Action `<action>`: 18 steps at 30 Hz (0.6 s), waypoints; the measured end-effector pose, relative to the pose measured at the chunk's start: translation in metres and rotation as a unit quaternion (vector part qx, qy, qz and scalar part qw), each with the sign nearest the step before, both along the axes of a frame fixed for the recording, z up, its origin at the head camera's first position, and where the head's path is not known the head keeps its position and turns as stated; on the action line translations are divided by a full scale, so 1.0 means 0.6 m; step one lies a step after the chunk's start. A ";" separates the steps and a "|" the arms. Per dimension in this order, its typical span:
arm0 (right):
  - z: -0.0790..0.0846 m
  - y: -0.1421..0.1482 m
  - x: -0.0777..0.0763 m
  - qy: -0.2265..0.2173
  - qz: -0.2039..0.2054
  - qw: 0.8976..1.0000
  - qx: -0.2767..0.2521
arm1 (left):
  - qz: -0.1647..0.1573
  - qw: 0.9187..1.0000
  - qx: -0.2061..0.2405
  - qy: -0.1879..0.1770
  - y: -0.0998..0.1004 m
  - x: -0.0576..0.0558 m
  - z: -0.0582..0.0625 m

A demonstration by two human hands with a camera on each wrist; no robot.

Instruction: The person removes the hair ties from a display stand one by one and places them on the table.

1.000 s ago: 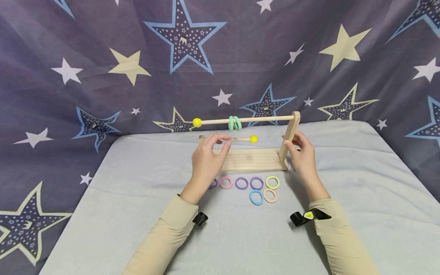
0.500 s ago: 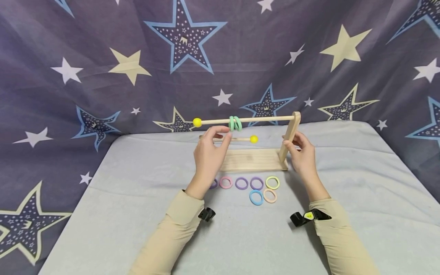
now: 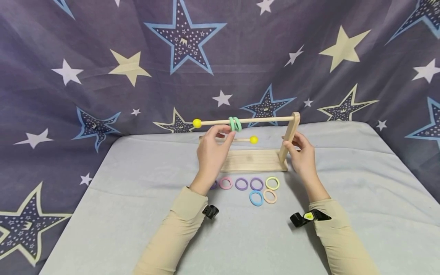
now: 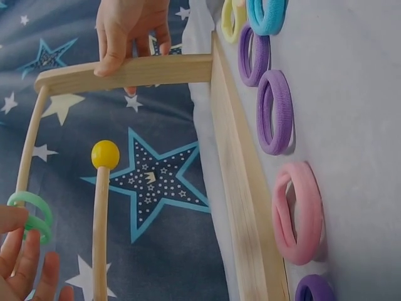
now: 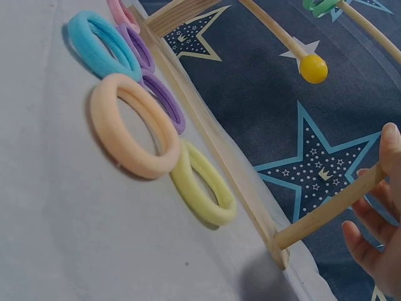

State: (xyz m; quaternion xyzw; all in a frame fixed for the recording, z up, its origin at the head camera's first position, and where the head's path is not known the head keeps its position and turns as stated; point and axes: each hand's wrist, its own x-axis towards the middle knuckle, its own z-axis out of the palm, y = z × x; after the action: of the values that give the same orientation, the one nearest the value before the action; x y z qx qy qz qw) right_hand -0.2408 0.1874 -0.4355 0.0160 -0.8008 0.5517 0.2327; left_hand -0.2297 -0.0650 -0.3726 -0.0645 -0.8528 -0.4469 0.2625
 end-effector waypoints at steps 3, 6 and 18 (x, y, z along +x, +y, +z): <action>0.000 0.000 0.000 0.000 0.000 1.000 0.002 | 0.000 1.000 0.000 0.000 0.002 -0.001 -0.001; 0.000 0.000 0.000 0.001 -0.002 1.000 0.000 | -0.002 1.000 0.002 0.002 0.003 -0.001 -0.001; 0.000 0.000 0.000 0.012 -0.001 1.000 -0.004 | -0.002 1.000 0.020 0.015 -0.004 0.002 0.001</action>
State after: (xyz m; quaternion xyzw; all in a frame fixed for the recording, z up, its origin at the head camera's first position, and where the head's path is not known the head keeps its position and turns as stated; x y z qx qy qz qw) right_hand -0.2410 0.1874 -0.4353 0.0205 -0.7955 0.5547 0.2431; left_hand -0.2284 -0.0671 -0.3722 -0.0679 -0.8393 -0.4637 0.2756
